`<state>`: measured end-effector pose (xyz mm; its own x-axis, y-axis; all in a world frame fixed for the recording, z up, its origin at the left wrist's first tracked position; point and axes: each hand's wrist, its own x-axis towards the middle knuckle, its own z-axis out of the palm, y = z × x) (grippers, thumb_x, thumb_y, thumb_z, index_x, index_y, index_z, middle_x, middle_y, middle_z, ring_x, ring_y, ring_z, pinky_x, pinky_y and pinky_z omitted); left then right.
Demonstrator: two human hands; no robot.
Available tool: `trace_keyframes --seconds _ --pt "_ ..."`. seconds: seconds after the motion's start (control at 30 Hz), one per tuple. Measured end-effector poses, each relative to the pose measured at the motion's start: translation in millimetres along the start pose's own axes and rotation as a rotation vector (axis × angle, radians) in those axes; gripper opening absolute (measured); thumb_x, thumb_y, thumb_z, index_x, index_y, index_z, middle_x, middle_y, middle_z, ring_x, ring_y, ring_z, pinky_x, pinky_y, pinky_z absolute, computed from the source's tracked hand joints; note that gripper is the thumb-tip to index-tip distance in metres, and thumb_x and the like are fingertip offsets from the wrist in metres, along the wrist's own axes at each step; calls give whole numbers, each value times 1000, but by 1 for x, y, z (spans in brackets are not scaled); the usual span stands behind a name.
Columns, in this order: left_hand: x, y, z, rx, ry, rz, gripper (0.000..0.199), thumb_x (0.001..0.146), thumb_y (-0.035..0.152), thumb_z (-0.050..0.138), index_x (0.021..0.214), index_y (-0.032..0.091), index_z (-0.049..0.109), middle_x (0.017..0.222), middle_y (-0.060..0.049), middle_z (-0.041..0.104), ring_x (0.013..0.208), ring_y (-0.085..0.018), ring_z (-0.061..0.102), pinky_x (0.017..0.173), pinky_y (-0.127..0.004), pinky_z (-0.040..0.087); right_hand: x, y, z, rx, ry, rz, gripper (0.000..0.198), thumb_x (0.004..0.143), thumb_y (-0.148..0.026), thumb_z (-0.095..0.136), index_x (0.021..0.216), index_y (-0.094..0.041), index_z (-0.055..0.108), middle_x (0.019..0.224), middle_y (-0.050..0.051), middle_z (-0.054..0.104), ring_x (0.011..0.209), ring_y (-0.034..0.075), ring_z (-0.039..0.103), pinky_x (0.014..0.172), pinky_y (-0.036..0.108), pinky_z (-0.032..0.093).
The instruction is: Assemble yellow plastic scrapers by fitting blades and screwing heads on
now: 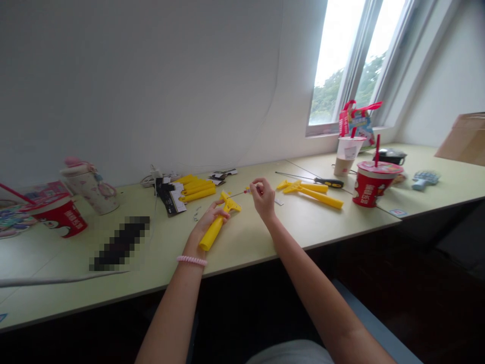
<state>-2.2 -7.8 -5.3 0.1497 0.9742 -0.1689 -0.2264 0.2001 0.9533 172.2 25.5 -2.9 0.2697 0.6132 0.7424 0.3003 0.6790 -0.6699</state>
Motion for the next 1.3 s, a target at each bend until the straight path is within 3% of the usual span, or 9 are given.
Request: trace_keyframes --seconds 0.3,0.57,0.67,1.0,1.3 --pt "2 -3 -3 3 -26 20 71 59 2 57 126 18 40 74 -2 61 46 -6 50 46 -15 40 0 3 2 -7 -24 28 29 81 -40 49 63 -18 45 49 -6 38 45 7 30 45 19 25" --pt "7 -7 -7 57 -91 54 79 61 4 55 135 20 32 77 -2 61 47 -5 50 46 -14 38 -1 2 4 34 -73 2 21 83 -37 47 73 -19 49 59 -2 54 53 10 49 51 20 37" --pt "8 -6 -7 54 -90 43 82 61 3 54 137 21 30 79 -3 62 47 -5 50 46 -13 38 -1 2 4 42 -57 28 20 81 -38 51 80 -19 49 58 -2 55 50 10 51 49 20 37" --pt "7 -6 -7 23 -83 29 82 61 3 56 137 22 31 83 -3 61 48 -4 51 46 -13 40 -1 1 2 2 -41 47 28 79 -43 52 67 -19 44 54 -3 52 48 9 49 45 19 35" --pt "4 -2 -3 -26 -56 44 74 62 1 53 132 20 37 79 -4 60 49 -6 52 44 -13 40 -3 9 8 -36 -202 -22 15 86 -34 39 84 -20 44 69 -1 56 62 12 55 60 23 40"
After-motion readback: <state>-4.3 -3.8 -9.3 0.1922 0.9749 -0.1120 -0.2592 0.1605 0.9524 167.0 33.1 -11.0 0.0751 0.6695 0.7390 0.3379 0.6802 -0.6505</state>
